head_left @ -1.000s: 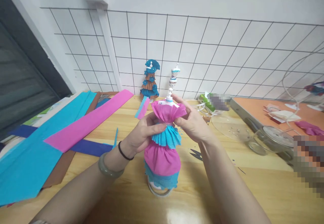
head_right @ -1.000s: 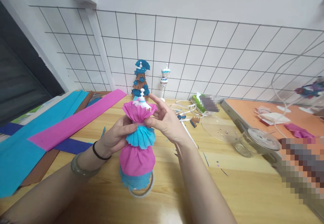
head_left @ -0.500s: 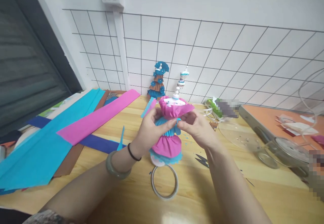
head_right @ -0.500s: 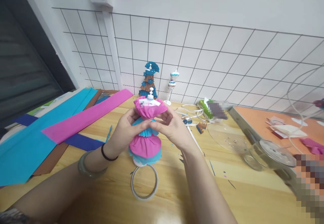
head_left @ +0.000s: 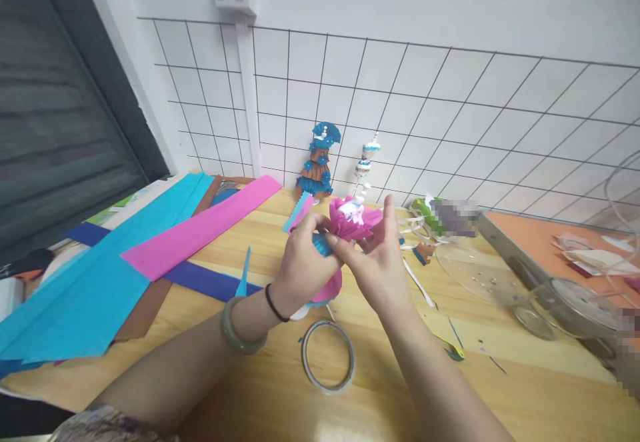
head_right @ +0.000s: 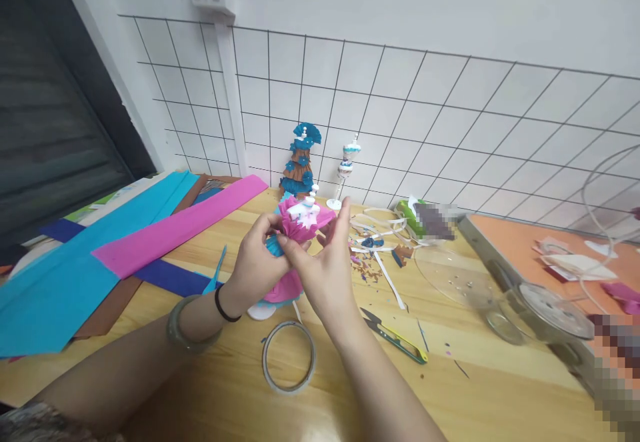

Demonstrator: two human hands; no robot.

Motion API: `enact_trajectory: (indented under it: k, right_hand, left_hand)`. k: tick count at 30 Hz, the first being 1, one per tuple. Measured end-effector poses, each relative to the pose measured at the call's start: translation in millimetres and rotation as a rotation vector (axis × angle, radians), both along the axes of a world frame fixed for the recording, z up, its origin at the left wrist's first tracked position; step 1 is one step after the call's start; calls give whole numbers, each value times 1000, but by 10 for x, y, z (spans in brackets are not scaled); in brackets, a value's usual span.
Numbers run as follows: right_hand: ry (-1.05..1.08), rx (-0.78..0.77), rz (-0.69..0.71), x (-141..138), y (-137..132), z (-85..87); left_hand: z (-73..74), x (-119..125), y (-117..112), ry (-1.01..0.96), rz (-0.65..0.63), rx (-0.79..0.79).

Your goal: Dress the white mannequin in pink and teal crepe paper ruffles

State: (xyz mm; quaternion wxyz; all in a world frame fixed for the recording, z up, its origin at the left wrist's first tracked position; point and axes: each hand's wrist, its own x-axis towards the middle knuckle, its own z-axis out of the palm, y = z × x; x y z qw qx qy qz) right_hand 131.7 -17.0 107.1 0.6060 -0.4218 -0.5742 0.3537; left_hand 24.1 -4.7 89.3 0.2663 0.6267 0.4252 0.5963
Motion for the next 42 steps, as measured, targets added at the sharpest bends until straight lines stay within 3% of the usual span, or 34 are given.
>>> enact_trajectory:
  k: [13, 19, 28, 33, 37, 42]
  right_hand:
    - [-73, 30, -1, 89, 71, -27]
    - [-119, 18, 6, 158, 131, -73]
    - [-193, 116, -83, 199, 98, -23]
    - [-229, 126, -124, 209, 80, -8]
    - [-200, 162, -55, 261, 69, 23]
    - [-142, 48, 156, 253, 52, 87]
  left_hand:
    - [27, 3, -5, 5, -56, -45]
    - [20, -9, 30, -47, -152, -124]
    - [21, -13, 81, -27, -149, -150]
    - [18, -26, 90, -80, -224, -126]
    - [75, -79, 126, -198, -356, -76]
    - [77, -153, 178, -274, -453, -19]
